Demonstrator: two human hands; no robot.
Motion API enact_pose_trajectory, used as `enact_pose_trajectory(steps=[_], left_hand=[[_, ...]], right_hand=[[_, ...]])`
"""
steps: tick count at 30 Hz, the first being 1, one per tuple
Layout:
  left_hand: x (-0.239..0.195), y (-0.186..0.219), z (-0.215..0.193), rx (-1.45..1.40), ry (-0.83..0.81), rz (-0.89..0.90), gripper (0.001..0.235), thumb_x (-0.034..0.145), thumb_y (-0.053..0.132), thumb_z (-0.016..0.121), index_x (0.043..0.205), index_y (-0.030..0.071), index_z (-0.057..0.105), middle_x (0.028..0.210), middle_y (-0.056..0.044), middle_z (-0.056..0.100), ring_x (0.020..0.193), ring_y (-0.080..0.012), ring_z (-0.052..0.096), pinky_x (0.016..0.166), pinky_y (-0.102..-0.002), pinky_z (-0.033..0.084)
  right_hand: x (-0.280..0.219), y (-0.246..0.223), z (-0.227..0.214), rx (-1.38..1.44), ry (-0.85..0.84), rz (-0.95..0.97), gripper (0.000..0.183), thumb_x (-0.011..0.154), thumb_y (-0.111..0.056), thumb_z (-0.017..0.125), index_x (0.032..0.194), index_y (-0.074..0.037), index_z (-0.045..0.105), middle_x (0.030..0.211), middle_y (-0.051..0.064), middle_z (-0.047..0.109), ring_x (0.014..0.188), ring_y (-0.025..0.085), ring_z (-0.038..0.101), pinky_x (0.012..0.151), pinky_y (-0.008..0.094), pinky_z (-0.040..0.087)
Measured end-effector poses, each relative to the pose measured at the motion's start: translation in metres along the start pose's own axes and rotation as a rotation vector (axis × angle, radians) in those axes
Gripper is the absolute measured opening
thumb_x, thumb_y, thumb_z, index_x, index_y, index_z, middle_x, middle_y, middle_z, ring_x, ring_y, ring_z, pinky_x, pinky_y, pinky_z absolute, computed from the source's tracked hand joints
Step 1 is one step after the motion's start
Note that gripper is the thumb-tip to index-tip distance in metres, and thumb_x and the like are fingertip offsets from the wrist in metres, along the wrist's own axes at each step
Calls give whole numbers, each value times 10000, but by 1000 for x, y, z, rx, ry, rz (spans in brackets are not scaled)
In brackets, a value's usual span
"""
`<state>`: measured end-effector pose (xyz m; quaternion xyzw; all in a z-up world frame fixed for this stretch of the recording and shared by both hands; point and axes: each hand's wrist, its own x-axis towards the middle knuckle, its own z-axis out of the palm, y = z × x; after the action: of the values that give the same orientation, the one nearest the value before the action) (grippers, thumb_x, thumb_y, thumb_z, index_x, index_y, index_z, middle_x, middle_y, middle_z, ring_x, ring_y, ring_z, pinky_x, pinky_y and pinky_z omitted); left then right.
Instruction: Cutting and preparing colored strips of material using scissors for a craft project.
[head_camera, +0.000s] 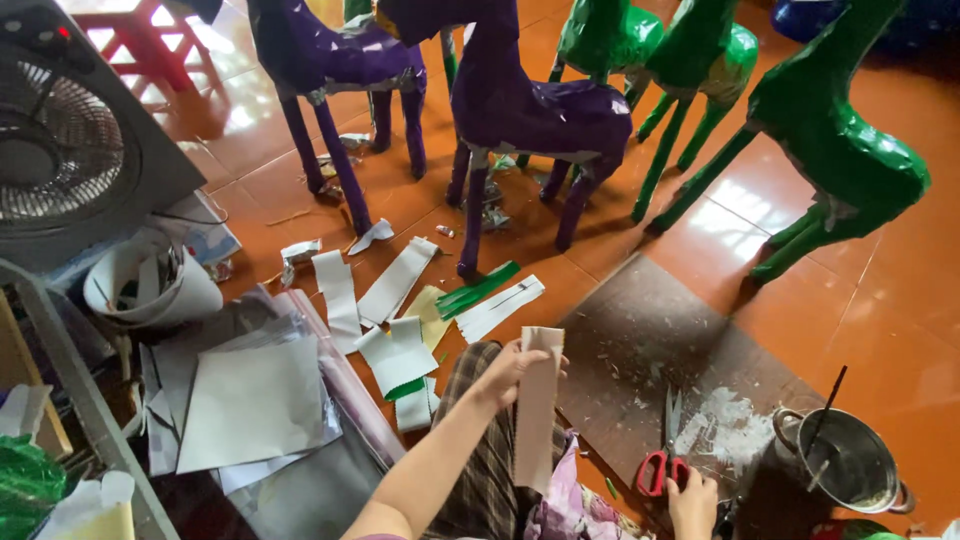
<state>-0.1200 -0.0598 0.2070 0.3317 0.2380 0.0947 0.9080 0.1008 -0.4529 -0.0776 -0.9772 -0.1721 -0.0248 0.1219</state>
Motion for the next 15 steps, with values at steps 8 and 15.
enact_pose_trajectory(steps=[8,15], left_hand=[[-61,31,6,70,-51,189,380,853,226,792,1140,30,638,894,-144,752,749,-214,720,694,-338,590],[-96,46,4,130,-17,322,220,908,42,730,1090,-55,652,858,-174,726,732,-225,715,649,-295,593]], right_hand=[[-11,-69,-48,-134,1,16,466,837,-466,703,1203,-177,690,1066,191,675,935,393,672,836,469,556],[-15,-86,-72,389,-227,233,560,783,-181,693,1304,-10,580,1052,261,738,939,441,707,836,473,555]])
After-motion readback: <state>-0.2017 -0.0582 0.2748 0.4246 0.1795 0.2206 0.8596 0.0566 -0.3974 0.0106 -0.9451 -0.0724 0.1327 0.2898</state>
